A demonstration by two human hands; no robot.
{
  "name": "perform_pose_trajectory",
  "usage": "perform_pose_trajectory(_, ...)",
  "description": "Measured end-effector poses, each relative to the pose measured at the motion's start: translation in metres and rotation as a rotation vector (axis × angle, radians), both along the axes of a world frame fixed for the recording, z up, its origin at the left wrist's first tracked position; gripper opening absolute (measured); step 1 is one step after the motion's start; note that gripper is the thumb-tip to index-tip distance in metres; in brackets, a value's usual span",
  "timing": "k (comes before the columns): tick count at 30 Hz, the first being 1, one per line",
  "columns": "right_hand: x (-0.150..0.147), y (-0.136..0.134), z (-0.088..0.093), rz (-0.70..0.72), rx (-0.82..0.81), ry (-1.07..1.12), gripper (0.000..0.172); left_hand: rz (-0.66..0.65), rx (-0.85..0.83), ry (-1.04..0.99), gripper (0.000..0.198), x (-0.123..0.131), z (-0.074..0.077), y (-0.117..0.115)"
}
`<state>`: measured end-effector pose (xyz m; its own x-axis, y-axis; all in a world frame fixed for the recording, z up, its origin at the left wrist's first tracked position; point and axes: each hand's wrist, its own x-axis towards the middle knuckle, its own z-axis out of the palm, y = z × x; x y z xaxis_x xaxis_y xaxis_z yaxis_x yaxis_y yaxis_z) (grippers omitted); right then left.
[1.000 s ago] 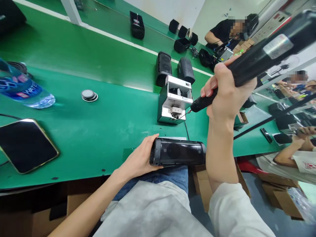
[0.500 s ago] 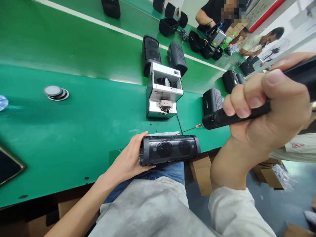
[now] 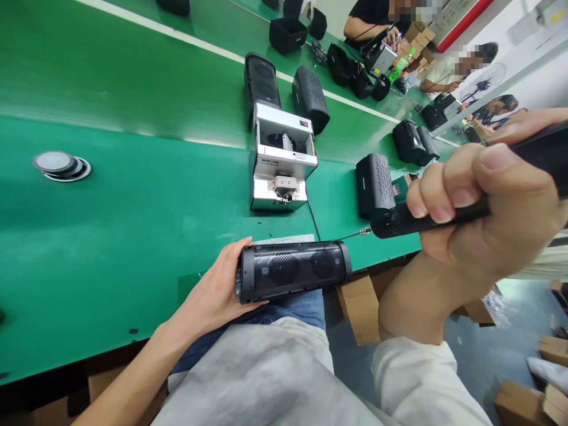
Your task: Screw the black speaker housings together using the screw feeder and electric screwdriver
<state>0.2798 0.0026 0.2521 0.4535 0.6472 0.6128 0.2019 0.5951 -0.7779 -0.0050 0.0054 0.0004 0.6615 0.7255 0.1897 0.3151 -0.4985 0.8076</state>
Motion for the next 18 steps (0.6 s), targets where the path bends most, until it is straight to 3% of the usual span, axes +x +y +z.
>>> perform_pose_trajectory(10,0.010,-0.006,-0.063,0.152,-0.031,-0.040,0.024,-0.016,-0.045,-0.017,0.106,0.000,0.001,0.000)
perform_pose_trajectory(18,0.003,-0.013,-0.063,0.044,-0.069,-0.068,0.024,-0.012,-0.098,-0.009,0.106,0.000,0.005,-0.001)
